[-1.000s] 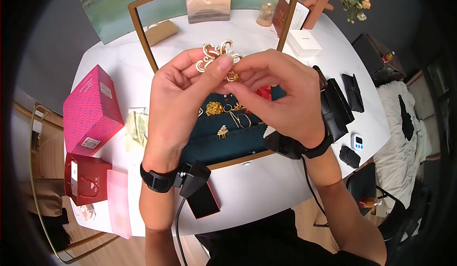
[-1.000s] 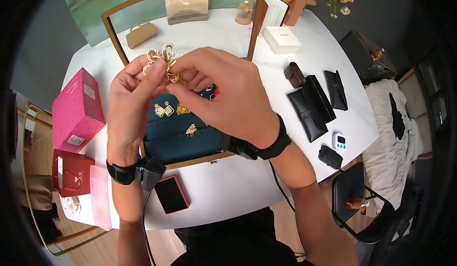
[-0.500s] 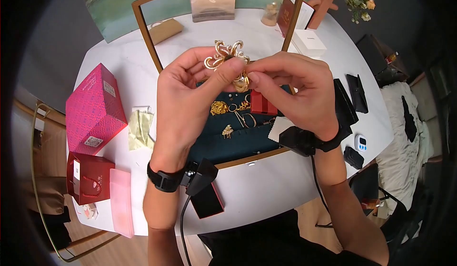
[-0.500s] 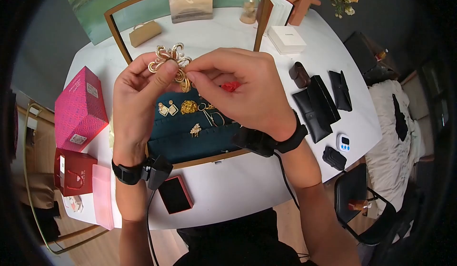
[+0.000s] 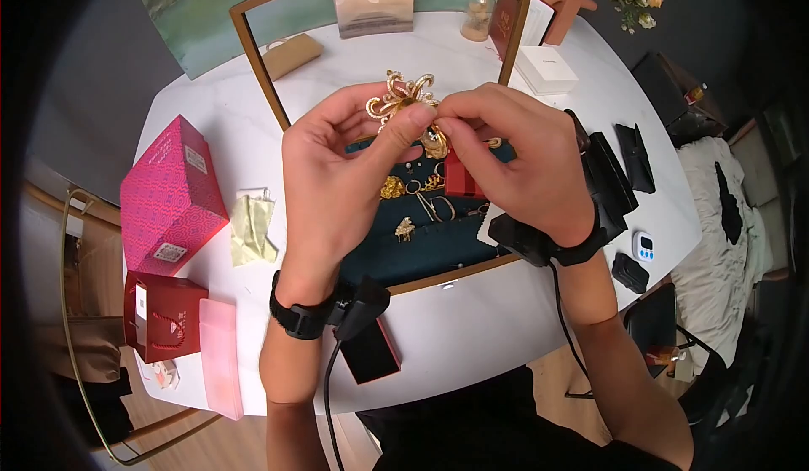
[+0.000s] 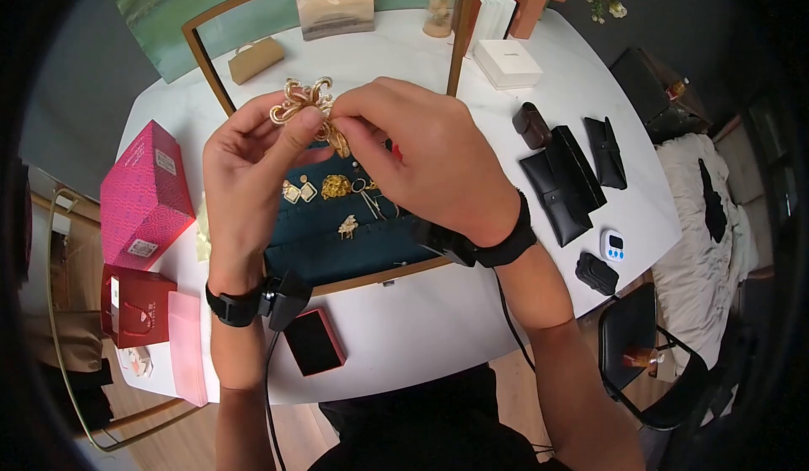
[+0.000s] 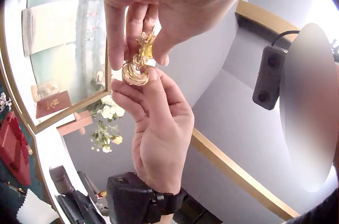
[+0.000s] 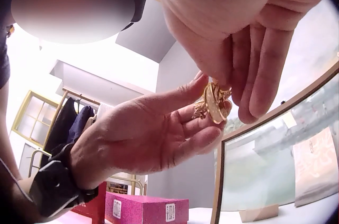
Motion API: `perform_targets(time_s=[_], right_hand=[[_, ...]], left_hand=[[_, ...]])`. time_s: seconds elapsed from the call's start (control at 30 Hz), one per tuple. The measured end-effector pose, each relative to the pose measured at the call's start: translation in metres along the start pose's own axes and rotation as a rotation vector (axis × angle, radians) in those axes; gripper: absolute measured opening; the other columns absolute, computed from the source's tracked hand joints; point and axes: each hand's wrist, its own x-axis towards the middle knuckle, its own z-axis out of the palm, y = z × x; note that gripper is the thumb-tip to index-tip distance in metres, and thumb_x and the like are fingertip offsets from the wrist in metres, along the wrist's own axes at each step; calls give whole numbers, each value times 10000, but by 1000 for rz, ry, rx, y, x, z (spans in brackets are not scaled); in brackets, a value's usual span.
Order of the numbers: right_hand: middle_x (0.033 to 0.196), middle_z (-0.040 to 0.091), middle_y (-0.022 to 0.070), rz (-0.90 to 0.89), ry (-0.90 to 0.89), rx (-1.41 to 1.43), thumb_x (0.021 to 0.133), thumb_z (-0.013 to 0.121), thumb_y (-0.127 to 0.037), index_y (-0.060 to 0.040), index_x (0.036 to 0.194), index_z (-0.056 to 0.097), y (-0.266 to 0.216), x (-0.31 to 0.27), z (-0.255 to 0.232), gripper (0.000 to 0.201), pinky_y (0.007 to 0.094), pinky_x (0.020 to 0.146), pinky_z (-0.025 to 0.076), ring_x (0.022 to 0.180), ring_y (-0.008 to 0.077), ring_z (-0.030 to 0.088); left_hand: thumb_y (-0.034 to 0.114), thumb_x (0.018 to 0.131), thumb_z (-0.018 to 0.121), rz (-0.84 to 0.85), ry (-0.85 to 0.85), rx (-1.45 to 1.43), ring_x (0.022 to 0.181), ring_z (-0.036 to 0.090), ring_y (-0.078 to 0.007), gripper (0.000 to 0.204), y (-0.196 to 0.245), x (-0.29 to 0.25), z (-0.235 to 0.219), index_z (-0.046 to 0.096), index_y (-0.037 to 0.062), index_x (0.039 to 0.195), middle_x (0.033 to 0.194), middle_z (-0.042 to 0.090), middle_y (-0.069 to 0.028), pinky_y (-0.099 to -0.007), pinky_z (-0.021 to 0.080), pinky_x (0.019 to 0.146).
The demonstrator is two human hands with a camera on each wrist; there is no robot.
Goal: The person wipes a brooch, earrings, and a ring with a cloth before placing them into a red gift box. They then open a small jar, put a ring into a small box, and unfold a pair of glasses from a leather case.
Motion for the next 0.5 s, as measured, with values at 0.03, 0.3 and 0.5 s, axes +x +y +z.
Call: perform_targets(time_s=[0.03, 0.3, 0.5], right_hand=[[798, 652, 78, -39, -3, -52, 856, 685, -39, -30, 939, 670, -1, 0, 0, 84, 290, 579, 512, 662, 206, 655], [774, 671, 86, 101, 26, 113, 821, 697, -16, 16, 897, 659, -6, -3, 4, 92, 235, 626, 551, 674, 149, 690], [769, 696, 70, 353, 62, 381, 843, 705, -31, 35, 880, 657, -4, -6, 5, 90, 203, 624, 548, 689, 87, 684]], left_hand=[[62, 904, 700, 0, 1, 0, 899, 685, -140, 255, 0, -1, 1, 644, -37, 1132, 1035, 706, -104, -273, 602, 719], [107, 864, 762, -7, 22, -51, 808, 660, -95, 324, -1, -3, 10, 646, -81, 1102, 969, 713, -114, -228, 584, 739], [91, 893, 727, -104, -10, -141, 860, 687, -112, 289, -4, 0, 7, 626, -66, 1114, 997, 713, -119, -237, 587, 748]])
